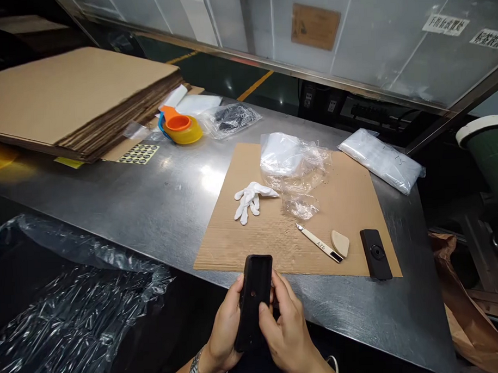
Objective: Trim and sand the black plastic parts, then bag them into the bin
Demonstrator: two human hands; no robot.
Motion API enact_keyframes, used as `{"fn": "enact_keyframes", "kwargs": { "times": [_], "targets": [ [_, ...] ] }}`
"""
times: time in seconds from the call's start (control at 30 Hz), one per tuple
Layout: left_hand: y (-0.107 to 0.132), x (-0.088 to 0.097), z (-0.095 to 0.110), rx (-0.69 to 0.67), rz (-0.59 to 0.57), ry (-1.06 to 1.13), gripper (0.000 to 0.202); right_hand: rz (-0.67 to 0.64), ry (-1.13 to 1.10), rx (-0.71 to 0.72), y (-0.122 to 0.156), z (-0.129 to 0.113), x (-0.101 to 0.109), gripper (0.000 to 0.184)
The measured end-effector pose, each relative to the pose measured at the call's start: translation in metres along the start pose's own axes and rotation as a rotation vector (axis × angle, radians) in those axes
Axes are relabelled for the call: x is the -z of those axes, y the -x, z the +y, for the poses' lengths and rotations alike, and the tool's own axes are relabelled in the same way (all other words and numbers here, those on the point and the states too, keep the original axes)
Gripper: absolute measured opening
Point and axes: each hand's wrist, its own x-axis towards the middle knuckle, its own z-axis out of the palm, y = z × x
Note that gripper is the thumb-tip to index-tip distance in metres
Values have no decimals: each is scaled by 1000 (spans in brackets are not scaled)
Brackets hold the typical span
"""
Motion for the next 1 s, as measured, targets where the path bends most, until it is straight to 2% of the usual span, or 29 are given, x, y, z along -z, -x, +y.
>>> {"fn": "enact_keyframes", "kwargs": {
  "times": [0.07, 0.1, 0.17, 0.23, 0.3, 0.6, 0.7, 0.8, 0.87, 0.93, 1.0],
  "targets": [
    [-2, 2, -1, 72, -52, -6, 47, 99, 42, -45, -11, -1, 2, 24],
    [-2, 3, -1, 121, -94, -12, 50, 134, 49, -77, -18, -2, 4, 24],
    [-4, 4, 0, 188, -180, -37, 58, 169, 47, -120, -31, -3, 10, 37],
    [-6, 4, 4, 200, -243, -66, 63, 170, 32, -125, -43, -4, 16, 41],
    [-7, 2, 9, 182, -253, -83, 65, 160, 13, -121, -52, -4, 19, 41],
    [-19, -2, 25, 168, -142, -49, 62, 76, -15, -129, -69, 1, 18, 36],
    [-23, -1, 25, 157, -117, -74, 59, 45, -33, -148, -69, -1, 15, 42],
    [-23, 1, 23, -27, 66, -189, 36, 4, -58, -135, -70, -5, 12, 61],
    [-21, 2, 23, -149, 112, -252, 25, 9, -81, -129, -72, -8, 10, 65],
    [-17, 2, 25, -128, -12, -232, 29, 31, -160, -173, -74, -10, 8, 56],
    [-13, 2, 30, -28, -150, -169, 37, 42, -309, -251, -77, -11, 7, 50]
  ]
}}
